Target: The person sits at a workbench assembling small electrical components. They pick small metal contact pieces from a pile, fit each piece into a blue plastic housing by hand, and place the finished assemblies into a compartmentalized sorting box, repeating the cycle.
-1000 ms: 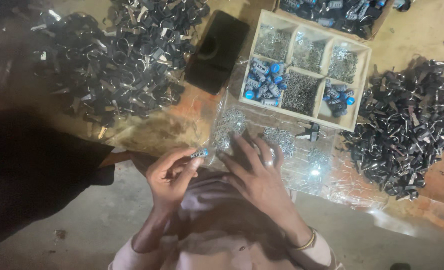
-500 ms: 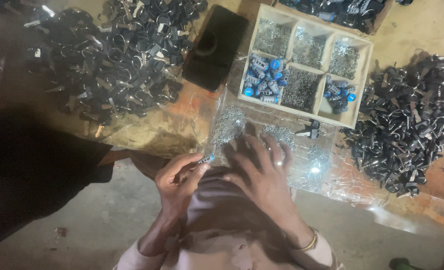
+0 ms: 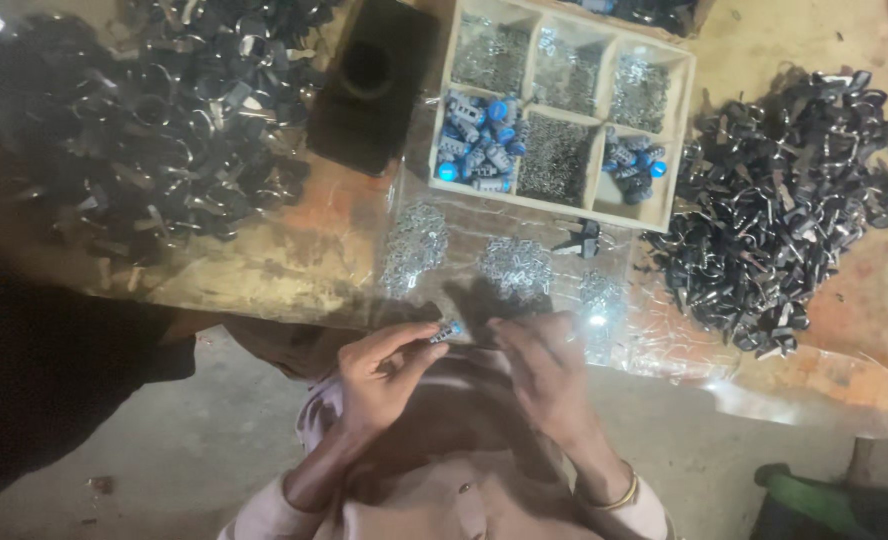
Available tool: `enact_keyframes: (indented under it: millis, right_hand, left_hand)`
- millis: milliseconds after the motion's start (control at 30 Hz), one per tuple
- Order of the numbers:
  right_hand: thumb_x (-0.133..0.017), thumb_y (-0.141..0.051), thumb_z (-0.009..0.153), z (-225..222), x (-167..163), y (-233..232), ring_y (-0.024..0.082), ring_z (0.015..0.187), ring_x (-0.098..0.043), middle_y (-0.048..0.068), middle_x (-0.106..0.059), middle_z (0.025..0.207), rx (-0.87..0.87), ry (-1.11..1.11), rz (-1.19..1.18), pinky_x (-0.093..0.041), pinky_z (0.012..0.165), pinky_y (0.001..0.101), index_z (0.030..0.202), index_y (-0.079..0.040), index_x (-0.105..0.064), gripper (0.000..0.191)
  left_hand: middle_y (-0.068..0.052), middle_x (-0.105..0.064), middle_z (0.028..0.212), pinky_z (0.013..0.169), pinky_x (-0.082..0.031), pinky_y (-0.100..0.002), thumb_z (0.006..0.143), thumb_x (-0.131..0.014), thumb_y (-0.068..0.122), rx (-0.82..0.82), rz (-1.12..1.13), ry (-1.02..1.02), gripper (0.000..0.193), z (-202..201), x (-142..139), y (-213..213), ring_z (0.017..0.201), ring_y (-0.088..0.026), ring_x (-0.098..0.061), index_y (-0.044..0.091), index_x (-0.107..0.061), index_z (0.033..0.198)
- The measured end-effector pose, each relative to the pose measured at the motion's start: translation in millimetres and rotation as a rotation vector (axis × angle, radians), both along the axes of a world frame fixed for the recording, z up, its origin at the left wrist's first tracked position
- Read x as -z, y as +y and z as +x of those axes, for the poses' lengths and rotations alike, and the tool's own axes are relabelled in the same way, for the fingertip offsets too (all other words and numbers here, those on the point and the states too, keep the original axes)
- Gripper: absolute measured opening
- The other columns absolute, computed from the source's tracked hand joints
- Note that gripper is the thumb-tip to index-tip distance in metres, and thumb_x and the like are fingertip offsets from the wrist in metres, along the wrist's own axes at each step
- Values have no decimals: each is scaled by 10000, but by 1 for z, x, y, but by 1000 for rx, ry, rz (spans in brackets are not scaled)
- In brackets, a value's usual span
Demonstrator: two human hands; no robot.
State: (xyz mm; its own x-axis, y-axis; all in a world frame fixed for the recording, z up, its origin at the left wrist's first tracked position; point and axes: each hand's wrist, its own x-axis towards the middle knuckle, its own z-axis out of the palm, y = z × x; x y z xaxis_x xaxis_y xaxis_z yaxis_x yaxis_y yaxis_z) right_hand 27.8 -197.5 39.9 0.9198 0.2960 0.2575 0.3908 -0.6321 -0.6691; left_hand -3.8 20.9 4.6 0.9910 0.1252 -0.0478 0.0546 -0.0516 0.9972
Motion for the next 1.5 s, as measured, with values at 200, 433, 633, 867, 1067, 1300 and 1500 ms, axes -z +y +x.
enact_keyframes:
  millis: [200, 433, 633, 867, 1067, 1300, 1500]
  right_hand:
    - [-734, 57, 908, -5, -3, 7, 241, 1018, -694, 100, -712, 1067, 181, 51, 252, -548, 881, 334, 1048, -42, -660, 187]
    - [-798, -14, 863, -9, -2, 20, 131, 871, -735, 54, -737, 988, 285, 281, 363, -590, 776, 266, 1069, -36, -657, 251]
    - [-810, -32, 845, -11, -9, 19, 104, 842, -744, 54, -764, 984, 240, 261, 237, -576, 748, 259, 1097, -39, -684, 282]
    - [-824, -40, 839, -8, -7, 20, 115, 815, -723, 59, -755, 945, 245, 251, 275, -592, 719, 241, 1099, -31, -695, 290]
    - [-853, -48, 807, -4, -4, 16, 165, 842, -703, 45, -745, 972, 156, 172, 103, -534, 745, 294, 1085, -112, -735, 309]
    - [-804, -158, 815, 3, -13, 7, 370, 1268, -484, 84, -546, 1426, 134, -50, -307, -330, 1064, 507, 1217, -196, -759, 407]
    - [-817, -359, 875, 4, -18, 9, 370, 1399, -351, 94, -470, 1512, 98, 41, -202, -278, 1136, 536, 1263, -166, -702, 448]
  left_hand:
    - [-82, -814, 1035, 494, -451, -157, 888, -809, 17, 104, -38, 12, 241, 5, 6, -18, 768, -23, -733, 21, -766, 1125]
    - [-112, -823, 1031, 548, -495, -184, 861, -826, -17, 116, 72, -5, 249, 4, 7, -16, 708, -78, -700, 1, -777, 1105]
    - [-162, -779, 1128, 760, -676, -249, 885, -735, -92, 143, 58, -108, 277, 6, 6, -15, 932, -181, -804, -28, -732, 1154]
    - [-170, -772, 1144, 779, -676, -262, 877, -729, -113, 175, 120, -151, 276, 8, 1, -13, 954, -213, -809, -32, -725, 1140]
    - [-171, -769, 1152, 797, -680, -270, 876, -708, -127, 188, 161, -213, 292, 10, -2, -12, 974, -227, -806, -29, -725, 1150]
    - [-154, -789, 1125, 674, -639, -229, 901, -698, -121, 157, 37, -67, 275, 6, 1, -6, 926, -189, -814, -35, -731, 1160]
    - [-140, -791, 1088, 648, -643, -223, 906, -747, -75, 73, -131, 3, 239, 4, 6, -7, 889, -148, -794, -31, -737, 1140]
